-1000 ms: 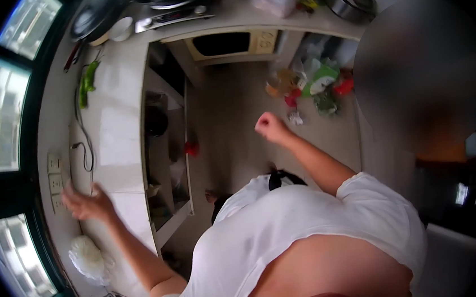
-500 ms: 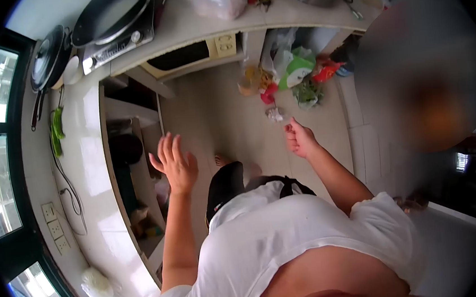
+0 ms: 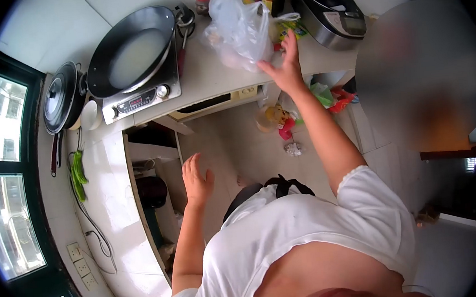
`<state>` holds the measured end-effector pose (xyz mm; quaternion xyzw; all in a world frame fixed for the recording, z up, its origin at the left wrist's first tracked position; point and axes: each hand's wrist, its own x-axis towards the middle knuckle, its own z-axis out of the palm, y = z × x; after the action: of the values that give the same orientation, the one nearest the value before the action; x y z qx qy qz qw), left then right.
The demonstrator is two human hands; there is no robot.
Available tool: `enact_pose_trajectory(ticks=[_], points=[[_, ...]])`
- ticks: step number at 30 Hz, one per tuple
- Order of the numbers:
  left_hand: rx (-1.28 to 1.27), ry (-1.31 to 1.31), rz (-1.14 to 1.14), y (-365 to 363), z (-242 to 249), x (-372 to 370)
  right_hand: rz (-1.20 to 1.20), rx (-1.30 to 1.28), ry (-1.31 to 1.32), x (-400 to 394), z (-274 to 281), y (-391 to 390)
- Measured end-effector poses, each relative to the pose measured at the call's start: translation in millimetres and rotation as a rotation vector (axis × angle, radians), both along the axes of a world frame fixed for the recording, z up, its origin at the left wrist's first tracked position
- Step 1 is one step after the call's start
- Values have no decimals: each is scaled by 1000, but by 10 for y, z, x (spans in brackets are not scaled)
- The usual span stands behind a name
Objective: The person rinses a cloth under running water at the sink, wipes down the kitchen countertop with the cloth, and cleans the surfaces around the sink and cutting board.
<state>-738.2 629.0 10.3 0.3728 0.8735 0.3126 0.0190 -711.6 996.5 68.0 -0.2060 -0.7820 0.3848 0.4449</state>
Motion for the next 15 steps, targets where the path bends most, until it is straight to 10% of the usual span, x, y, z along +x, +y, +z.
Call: enact_pose_trajectory(ticks=[10, 12, 15], points=[[47, -359, 31, 493, 193, -384, 85, 449, -94, -1825, 133, 679], [203, -670, 73, 660, 81, -420, 283, -48, -58, -1875, -8, 512], [452, -1186, 162, 1017, 40, -488, 375, -5, 26, -1665, -102, 158]])
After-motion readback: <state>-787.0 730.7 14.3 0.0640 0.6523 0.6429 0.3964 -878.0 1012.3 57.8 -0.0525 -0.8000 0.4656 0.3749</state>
